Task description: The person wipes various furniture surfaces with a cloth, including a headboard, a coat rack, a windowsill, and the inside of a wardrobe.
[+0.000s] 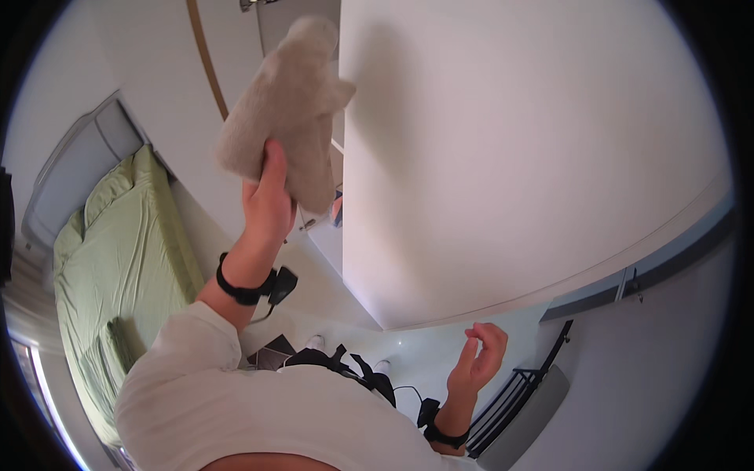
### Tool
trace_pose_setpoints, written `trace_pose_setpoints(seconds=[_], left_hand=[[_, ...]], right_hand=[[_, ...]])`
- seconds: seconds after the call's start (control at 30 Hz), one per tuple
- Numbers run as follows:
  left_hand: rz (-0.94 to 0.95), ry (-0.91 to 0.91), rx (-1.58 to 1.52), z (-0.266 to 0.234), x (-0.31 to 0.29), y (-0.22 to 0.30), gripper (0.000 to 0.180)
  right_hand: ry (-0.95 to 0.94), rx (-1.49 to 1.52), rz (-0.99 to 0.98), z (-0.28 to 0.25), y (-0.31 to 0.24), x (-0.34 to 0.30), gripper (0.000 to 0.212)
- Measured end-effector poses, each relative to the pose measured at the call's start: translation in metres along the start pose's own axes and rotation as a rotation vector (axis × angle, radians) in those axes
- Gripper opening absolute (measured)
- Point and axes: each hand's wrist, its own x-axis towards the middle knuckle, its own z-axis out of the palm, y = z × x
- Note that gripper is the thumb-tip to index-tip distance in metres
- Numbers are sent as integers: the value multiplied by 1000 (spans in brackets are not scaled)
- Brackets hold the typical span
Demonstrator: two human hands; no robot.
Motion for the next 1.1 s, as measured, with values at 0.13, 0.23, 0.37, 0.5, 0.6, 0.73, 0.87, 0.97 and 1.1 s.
trace_pose_setpoints(seconds=[0.13,0.23,0.37,0.5,0.6,0.73,0.87,0.97,1.1], left_hand=[[342,-186,259,56,48,-10,44],[652,-159,539,91,50,-28,59],[617,-326,643,100,5,-42,78],[355,-597,522,96,-86,-49,76],[46,-617,305,111,-162,-62,58],[-507,-522,236,124,-273,-86,34],[-722,-526,371,145,-330,-126,34],[-983,-486,354,172,-350,-135,33],[-1041,-619,208,224,-330,-173,31]], right_hand=[[-2,-299,-57,-5,-18,-36,16],[-65,-546,-124,-27,-32,-44,17],[51,-548,28,-72,-4,-67,16],[-12,-478,37,-106,21,-62,14],[-71,-439,-118,-149,50,-35,18],[-111,-383,-152,-219,77,-22,21],[-189,-318,16,-271,107,-20,18],[-404,-237,209,-295,126,-21,13],[-560,-237,82,-286,165,36,22]])
